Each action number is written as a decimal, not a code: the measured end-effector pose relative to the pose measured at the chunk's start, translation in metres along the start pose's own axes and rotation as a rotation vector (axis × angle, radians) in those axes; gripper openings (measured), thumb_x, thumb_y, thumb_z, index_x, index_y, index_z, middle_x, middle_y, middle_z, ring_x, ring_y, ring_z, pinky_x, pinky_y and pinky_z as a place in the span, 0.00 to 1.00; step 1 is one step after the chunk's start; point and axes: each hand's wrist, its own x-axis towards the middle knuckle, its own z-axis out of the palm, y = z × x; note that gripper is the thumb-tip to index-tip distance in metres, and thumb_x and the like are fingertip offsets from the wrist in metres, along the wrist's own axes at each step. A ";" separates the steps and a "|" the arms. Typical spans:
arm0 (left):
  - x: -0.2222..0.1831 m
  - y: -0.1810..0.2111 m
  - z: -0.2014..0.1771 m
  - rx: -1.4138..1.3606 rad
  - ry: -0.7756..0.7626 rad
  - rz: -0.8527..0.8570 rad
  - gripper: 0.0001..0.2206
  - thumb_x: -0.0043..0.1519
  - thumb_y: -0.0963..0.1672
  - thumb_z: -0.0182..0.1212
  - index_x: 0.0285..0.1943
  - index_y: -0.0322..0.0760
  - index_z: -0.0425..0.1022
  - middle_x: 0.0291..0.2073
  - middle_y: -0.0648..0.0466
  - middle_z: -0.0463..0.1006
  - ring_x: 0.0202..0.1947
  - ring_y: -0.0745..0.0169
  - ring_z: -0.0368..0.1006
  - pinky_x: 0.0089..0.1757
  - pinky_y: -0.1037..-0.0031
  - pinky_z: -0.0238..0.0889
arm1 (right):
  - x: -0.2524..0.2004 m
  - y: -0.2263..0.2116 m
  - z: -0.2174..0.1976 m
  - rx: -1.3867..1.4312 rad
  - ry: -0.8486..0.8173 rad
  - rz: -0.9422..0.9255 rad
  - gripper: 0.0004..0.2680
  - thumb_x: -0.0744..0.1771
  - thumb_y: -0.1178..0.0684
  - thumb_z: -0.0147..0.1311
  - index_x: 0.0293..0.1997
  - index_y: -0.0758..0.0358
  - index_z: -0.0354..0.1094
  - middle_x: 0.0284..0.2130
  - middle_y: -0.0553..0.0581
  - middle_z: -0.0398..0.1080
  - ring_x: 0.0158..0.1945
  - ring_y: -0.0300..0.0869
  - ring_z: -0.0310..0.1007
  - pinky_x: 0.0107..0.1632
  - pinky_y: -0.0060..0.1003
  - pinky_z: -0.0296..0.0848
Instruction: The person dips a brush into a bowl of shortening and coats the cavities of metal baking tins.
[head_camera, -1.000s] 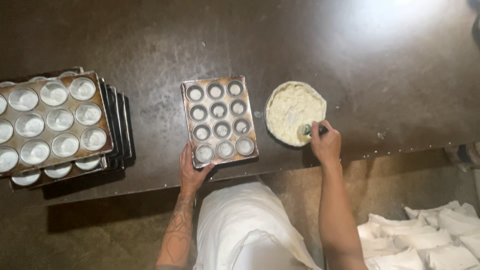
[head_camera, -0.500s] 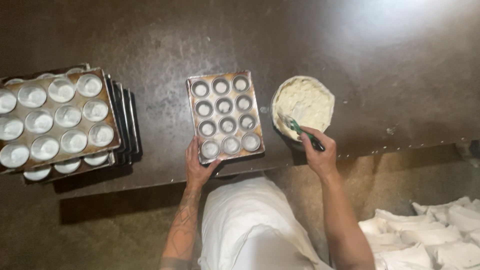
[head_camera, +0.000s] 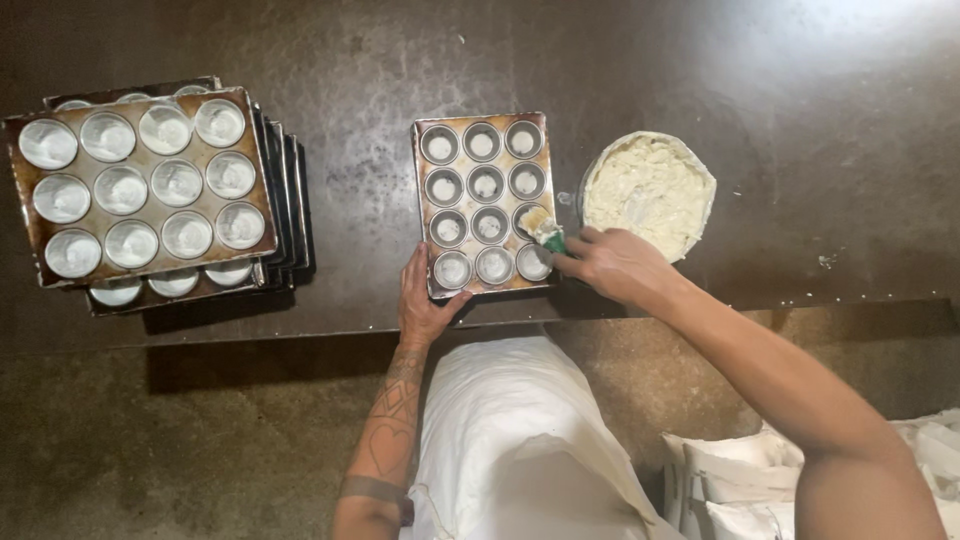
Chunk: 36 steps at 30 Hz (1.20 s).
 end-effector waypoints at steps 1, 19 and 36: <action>0.000 0.000 0.000 0.002 0.001 -0.002 0.53 0.48 0.53 0.80 0.79 0.29 0.51 0.70 0.39 0.65 0.67 0.38 0.62 0.63 0.56 0.60 | 0.008 0.001 0.007 0.001 0.000 -0.002 0.19 0.60 0.59 0.57 0.58 0.56 0.71 0.41 0.53 0.76 0.42 0.48 0.74 0.39 0.42 0.77; 0.000 -0.002 0.001 -0.024 -0.008 0.004 0.52 0.49 0.53 0.79 0.78 0.27 0.51 0.69 0.36 0.65 0.66 0.37 0.63 0.63 0.53 0.59 | 0.003 -0.018 0.145 2.213 0.970 0.915 0.15 0.72 0.45 0.43 0.56 0.70 0.62 0.41 0.66 0.75 0.43 0.48 0.78 0.48 0.41 0.80; 0.003 -0.004 -0.005 -0.002 -0.060 0.007 0.54 0.49 0.52 0.80 0.79 0.25 0.48 0.66 0.35 0.66 0.65 0.35 0.63 0.62 0.54 0.59 | -0.091 0.055 0.056 0.622 0.708 1.087 0.09 0.71 0.50 0.56 0.46 0.67 0.76 0.32 0.66 0.76 0.34 0.46 0.77 0.41 0.38 0.72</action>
